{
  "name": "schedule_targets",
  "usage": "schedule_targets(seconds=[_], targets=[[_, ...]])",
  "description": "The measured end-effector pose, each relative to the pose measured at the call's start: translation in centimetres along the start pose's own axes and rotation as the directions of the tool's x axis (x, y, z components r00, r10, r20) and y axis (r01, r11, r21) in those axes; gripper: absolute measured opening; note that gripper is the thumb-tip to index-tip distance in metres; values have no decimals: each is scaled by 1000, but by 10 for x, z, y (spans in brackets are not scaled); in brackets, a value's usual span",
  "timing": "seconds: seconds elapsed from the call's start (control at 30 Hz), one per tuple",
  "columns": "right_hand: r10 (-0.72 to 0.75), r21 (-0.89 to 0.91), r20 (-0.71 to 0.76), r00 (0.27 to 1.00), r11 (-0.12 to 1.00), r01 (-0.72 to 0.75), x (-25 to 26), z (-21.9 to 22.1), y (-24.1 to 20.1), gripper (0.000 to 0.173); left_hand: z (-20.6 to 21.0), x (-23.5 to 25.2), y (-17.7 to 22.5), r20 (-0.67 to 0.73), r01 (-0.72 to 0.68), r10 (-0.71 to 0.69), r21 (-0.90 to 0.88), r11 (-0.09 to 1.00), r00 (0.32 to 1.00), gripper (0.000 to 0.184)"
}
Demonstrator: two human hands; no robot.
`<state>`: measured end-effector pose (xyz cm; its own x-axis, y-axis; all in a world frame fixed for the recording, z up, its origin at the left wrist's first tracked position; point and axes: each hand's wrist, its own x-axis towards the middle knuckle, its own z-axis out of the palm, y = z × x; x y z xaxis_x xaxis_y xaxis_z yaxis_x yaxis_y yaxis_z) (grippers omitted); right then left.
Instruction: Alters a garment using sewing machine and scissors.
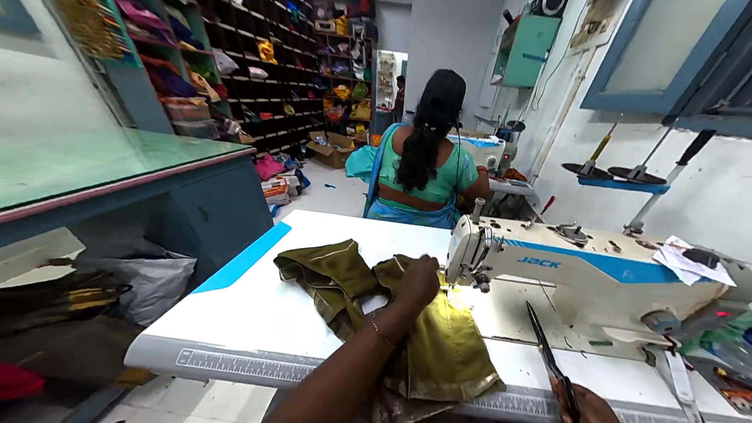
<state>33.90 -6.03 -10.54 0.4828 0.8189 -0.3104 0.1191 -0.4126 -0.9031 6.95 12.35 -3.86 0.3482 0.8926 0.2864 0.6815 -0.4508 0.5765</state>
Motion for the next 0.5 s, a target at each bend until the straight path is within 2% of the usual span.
schedule_targets(seconds=[0.07,0.17,0.27,0.33,0.4,0.47,0.5], targets=[[-3,-151,-42,999,989,-3,4,1,-9,28,22,-5,-3,257,-19,0,69,997,966,26],[-68,-382,-94,993,924,27,26,2,-15,35,44,-31,-5,488,-99,-17,209,973,873,50],[-175,-557,-133,976,827,73,41,3,-31,34,39,-55,1,558,-72,-60,212,974,827,63],[-217,-662,-135,967,746,75,45,8,-43,33,35,-68,6,587,-67,-58,188,980,807,61],[-292,-777,-87,952,619,119,44,17,-54,32,31,-77,13,615,-43,-70,167,985,785,55],[-489,-817,67,870,474,329,47,31,-60,33,30,-83,12,619,3,-91,143,990,780,53],[-520,-787,201,830,419,453,50,41,-64,37,31,-84,7,609,15,-89,125,992,788,53]])
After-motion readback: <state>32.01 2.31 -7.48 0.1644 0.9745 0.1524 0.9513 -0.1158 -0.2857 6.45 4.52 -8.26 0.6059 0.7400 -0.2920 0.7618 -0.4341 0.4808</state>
